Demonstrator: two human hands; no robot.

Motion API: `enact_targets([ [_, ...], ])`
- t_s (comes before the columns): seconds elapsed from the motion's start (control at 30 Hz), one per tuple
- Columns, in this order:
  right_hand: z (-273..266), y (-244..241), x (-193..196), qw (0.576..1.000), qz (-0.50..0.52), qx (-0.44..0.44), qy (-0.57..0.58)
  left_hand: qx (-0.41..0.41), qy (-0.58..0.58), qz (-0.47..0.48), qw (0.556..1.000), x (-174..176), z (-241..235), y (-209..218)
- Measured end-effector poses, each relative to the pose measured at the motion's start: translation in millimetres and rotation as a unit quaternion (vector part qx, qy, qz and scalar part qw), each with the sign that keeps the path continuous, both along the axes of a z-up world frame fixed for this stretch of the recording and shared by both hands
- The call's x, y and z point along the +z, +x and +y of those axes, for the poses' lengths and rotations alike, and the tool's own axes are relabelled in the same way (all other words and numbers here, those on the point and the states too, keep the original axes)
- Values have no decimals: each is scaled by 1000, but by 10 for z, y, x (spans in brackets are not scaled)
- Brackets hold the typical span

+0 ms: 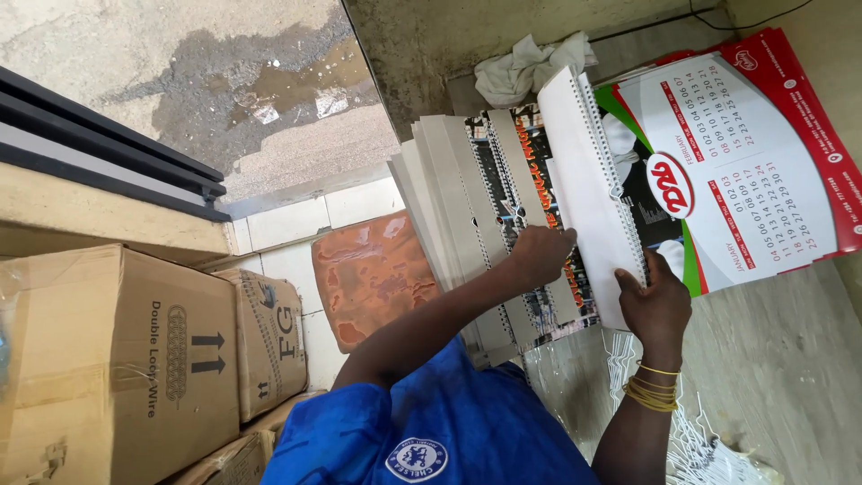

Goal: Picking up, aligning, and stacking a large pile of spiral-bound calendars in a print shop.

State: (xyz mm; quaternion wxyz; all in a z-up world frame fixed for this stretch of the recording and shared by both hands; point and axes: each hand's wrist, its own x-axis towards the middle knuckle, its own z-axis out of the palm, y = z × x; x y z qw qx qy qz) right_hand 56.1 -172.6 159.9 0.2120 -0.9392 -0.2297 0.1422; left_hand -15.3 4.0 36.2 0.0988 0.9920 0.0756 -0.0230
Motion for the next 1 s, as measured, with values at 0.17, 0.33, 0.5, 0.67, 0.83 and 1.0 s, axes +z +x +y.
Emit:
enact_targets([
  [0.17,160,-128,151,999,5,28,16,-29,-3,34,999,-24,-122,-75],
  [0.33,167,-123,235,999,0,27,18,-47,-35,21,998,-334,-166,150],
  [0.5,5,1,135,1000,2,4,25,-18,-62,6,998,53,-186,78],
  [0.67,28,-16,64,999,16,3,29,19,-40,2,999,-9,-188,-33],
  [0.83,111,-35,38,999,12,23,34,-68,11,56,996,168,-210,-101],
  [1.0,91,-3,137,1000,5,24,16,-54,-57,-13,997,-126,-249,41],
])
